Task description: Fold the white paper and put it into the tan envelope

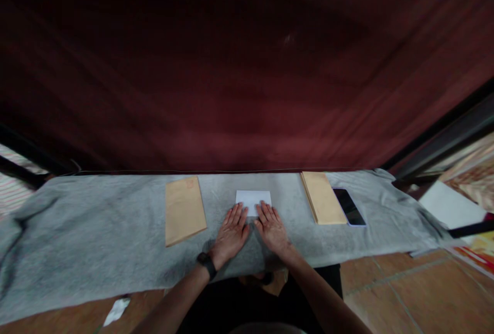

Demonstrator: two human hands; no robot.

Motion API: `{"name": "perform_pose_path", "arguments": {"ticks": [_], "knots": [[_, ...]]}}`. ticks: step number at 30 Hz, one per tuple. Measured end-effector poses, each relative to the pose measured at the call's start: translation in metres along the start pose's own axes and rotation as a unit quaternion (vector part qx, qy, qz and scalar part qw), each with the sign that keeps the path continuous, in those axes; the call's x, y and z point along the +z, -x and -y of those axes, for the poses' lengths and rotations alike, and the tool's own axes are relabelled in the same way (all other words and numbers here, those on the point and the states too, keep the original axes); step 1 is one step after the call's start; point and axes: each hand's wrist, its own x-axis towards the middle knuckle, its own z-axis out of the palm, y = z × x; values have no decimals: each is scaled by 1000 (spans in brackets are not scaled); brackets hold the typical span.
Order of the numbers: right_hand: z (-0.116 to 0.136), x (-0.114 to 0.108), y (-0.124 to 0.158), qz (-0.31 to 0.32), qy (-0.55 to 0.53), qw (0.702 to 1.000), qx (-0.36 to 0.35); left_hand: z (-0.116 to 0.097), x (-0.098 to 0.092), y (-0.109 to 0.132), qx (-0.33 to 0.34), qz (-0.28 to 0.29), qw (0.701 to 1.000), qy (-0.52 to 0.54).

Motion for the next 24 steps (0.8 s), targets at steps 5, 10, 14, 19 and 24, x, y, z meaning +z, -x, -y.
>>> {"name": "perform_pose_path", "arguments": {"ticks": [5, 10, 14, 19, 24], "knots": [[-13, -7, 10, -12, 9, 1000, 6, -4, 10, -4, -30, -6, 1000, 2], [-12, -4, 10, -13, 8, 1000, 9, -18, 17, -32, -33, -2, 999, -10], [-12, -3, 9, -9, 11, 1000, 8, -12, 17, -55, -57, -1, 998, -27], [-12, -5, 9, -7, 14, 1000, 10, 10, 14, -64, -95, 8, 995, -32], [-12, -4, 9, -9, 18, 1000, 13, 11, 12, -66, -120, 12, 992, -37]]}}
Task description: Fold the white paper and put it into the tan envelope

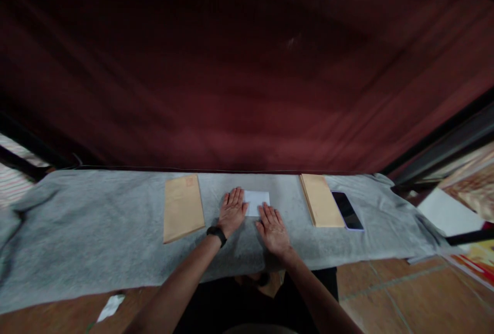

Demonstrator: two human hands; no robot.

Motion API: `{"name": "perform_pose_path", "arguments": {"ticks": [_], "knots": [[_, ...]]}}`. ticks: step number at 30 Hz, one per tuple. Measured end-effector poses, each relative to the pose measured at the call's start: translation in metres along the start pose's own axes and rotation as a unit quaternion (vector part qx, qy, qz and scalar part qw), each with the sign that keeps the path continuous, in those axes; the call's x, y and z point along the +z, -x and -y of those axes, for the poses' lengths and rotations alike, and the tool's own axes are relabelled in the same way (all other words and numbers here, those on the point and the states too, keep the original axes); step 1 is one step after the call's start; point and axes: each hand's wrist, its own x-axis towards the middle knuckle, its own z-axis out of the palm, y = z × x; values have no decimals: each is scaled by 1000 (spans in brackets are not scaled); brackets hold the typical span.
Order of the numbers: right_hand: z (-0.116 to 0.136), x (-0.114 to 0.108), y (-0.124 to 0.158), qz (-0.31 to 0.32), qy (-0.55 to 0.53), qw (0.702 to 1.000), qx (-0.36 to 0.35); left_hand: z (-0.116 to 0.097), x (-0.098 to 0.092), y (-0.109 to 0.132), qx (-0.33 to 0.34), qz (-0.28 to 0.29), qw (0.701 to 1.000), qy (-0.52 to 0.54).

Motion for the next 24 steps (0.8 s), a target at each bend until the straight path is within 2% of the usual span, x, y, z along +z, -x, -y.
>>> {"name": "perform_pose_path", "arguments": {"ticks": [2, 4, 8, 10, 16, 19, 24], "knots": [[0, 0, 0, -1, 1, 1000, -1, -6, 0, 5, -6, -8, 1000, -3], [0, -1, 0, -1, 3, 1000, -2, -11, -1, 13, 21, -17, 1000, 5], [1, -1, 2, 11, 3, 1000, -5, -17, -8, 35, 155, 2, 987, 47], [0, -2, 2, 19, -1, 1000, -7, -17, -14, 42, 201, 19, 977, 64], [-6, -4, -7, 30, -33, 999, 1, -19, -23, 45, 208, 30, 975, 71], [-7, -3, -23, 44, -62, 997, -3, -19, -22, 45, 212, 31, 974, 69], [-2, 7, -53, 79, -83, 992, -49, -20, -19, 45, 215, 34, 973, 71]]}}
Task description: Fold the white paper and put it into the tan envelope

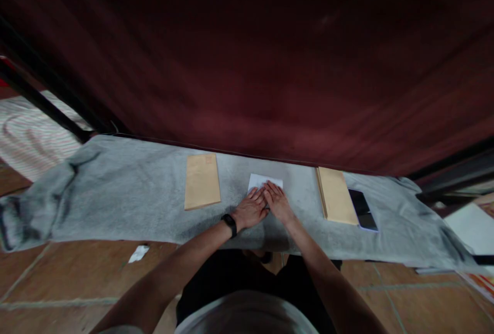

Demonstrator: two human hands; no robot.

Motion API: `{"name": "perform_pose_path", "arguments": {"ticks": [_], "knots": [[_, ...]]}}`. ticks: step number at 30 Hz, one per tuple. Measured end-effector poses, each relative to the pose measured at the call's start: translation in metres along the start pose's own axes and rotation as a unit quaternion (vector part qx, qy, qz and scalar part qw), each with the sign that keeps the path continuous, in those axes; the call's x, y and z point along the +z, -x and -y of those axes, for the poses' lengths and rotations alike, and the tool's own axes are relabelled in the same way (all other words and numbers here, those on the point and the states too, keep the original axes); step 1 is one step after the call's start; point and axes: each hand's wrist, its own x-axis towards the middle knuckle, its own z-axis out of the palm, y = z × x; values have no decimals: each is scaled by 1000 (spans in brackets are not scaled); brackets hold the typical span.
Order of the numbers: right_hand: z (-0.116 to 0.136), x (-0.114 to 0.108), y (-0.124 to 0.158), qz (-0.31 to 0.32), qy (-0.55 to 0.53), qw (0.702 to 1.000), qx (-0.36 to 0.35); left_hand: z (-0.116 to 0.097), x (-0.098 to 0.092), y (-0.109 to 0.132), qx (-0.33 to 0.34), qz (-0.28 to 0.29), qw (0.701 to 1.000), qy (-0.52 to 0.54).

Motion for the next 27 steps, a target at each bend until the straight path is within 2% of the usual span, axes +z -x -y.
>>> {"name": "perform_pose_path", "arguments": {"ticks": [10, 16, 21, 27], "knots": [[-30, 7, -20, 4, 43, 999, 18, -1, 0, 0, 4, 13, 1000, -4], [-47, 1, -32, -20, -11, 1000, 21, -1, 3, 2, -5, 5, 1000, 5], [-49, -11, -50, -1, -70, 996, 61, -2, 0, 4, -6, -15, 1000, -5], [-40, -30, -65, -6, -114, 989, 95, -3, -9, 5, -20, -53, 998, -11]]}}
